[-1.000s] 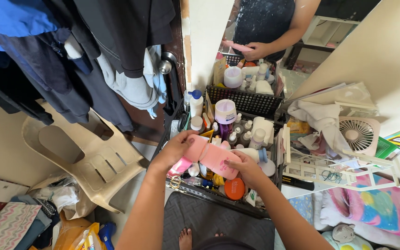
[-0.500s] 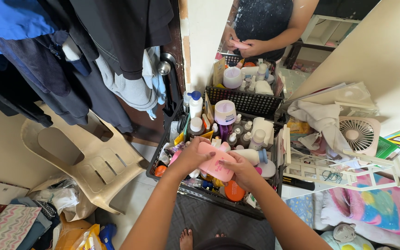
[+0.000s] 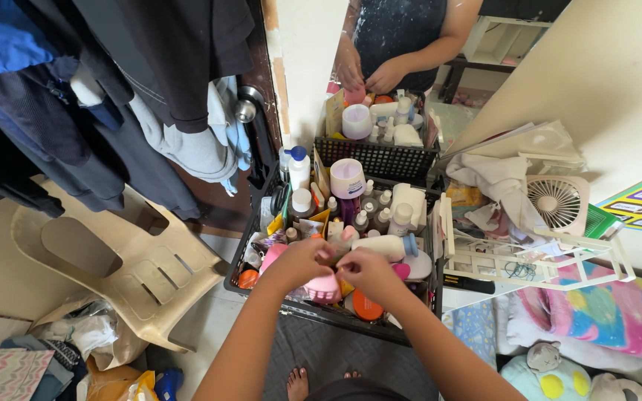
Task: The person uses a handheld blower to remove dust from a dark plastic mat on a dresser, then wipes the mat with a tissue. The person also moves a basket of toiletries and a bag of wipes to clear the workspace.
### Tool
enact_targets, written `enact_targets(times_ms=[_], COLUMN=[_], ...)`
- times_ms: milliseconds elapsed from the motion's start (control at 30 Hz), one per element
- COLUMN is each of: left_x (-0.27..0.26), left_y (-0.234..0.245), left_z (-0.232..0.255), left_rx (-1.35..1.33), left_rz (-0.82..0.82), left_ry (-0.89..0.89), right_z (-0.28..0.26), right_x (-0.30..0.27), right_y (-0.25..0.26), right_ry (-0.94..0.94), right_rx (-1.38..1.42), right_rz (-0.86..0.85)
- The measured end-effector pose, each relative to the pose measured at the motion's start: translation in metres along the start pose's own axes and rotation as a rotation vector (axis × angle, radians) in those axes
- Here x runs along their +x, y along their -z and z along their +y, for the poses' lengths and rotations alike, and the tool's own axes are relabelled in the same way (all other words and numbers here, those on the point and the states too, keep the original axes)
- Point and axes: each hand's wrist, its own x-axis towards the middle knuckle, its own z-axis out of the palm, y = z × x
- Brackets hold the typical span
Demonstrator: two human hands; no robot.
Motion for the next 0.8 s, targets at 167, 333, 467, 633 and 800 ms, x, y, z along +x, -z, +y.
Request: enact_targets(times_ms=[167,333,467,633,800], left_x=[0.018,0.061,0.073,0.085,0.082], left_y=[0.036,0.062,0.073,0.076,0.075], left_z=[0.005,-0.107,-0.135,-0.188,-0.206], left_rx=[0.049,0.408,0.501,0.363,0.520], left_rz=[0.402,0.877,0.807,0.775,0.782], left_ry=[0.187,0.000,0.449,0.453,0.315], right_z=[0.013,0.037,0.089,0.156,0.146], right_x=[-0.004,-0.015,-0.035,-0.054,-0.062], right_y=[0.043,0.091,0.105,0.093,0.087], right_ry=[-0.117,-0.085,-0.121,-0.371,-0.669], right_rx=[-0.076,-0.192,-0.406,-0.354,-0.332], right_rz=[0.441,0.787,0.998,1.036,0.797])
